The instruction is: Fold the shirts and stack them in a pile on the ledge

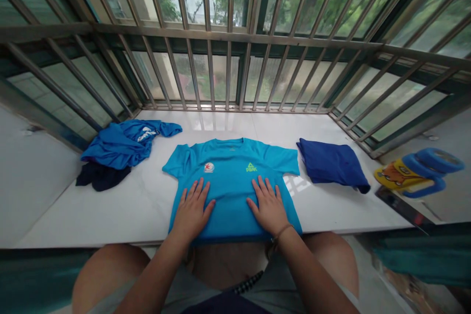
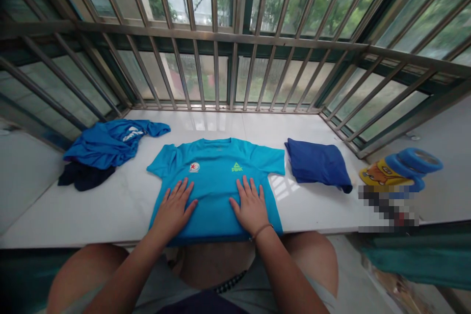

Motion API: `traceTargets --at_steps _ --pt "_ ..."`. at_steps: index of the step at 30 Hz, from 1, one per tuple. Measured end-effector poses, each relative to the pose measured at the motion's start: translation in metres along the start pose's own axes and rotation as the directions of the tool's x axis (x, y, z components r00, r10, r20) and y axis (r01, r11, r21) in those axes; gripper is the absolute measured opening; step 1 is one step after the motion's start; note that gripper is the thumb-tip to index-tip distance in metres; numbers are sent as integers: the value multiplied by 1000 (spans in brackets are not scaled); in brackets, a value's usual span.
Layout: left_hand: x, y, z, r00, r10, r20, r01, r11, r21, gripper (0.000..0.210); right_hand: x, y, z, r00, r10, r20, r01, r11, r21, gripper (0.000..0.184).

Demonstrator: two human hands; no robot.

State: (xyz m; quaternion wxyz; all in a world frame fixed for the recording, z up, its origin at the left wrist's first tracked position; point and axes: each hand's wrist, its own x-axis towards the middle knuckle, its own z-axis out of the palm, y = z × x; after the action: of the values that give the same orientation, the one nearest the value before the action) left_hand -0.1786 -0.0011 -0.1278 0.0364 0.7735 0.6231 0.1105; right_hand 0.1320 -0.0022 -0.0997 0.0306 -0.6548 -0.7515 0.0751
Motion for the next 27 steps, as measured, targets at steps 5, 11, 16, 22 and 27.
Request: traceTargets --at_steps 5,11,16,22,27 --pt "22 -29 -1 996 -13 -85 4 995 -99 59 1 3 4 1000 6 -25 -6 1000 2 74" --pt "88 -91 -35 996 -39 -75 28 988 -149 56 1 2 6 999 8 -49 -7 1000 16 73" --pt "97 -131 -52 928 -363 84 360 932 51 62 2 1 3 999 22 -38 -21 1000 16 72" --pt "82 -141 -64 864 -502 47 493 860 132 57 -6 -13 3 997 71 15 -71 997 -11 73" --pt "97 -123 -67 930 -368 -13 367 924 111 58 -26 -33 11 994 108 12 -107 994 -13 74"
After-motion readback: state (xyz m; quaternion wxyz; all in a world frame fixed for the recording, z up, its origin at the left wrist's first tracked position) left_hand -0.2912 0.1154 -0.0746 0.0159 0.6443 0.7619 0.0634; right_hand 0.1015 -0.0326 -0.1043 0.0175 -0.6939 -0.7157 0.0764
